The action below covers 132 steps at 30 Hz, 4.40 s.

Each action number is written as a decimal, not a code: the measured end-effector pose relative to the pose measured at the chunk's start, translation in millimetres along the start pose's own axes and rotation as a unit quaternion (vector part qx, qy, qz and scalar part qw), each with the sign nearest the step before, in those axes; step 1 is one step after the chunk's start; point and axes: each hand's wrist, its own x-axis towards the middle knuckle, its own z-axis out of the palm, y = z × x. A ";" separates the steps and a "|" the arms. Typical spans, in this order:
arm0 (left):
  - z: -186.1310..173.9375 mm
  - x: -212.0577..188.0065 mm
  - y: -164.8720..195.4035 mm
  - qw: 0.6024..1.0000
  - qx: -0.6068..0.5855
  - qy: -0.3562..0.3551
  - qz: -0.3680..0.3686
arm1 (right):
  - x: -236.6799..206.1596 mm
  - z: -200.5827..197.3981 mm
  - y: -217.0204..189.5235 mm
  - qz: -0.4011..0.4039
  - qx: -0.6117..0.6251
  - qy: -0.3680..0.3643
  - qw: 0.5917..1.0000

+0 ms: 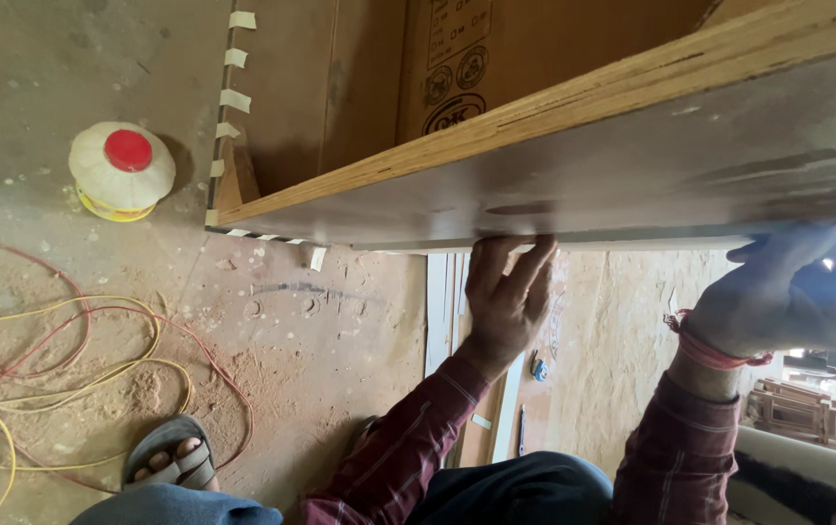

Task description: The person applies a white edge banding strip to the edge of a wooden board. They align the strip, press it into place, and then apply glue along the strip using a bottle and a small stick to spread it evenly.

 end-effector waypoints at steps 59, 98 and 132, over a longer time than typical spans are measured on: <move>-80.0 -57.9 -147.7 0.962 0.200 0.014 -0.186 | -4.2 -9.9 13.1 0.001 -0.046 -0.024 0.999; -56.4 -54.7 -90.9 0.959 0.232 -0.112 -0.119 | 36.5 -5.8 -65.4 -0.028 0.052 0.056 0.997; 28.3 -25.7 16.4 0.972 0.182 -0.067 0.132 | 40.3 -40.1 -45.3 -0.096 0.139 0.121 0.978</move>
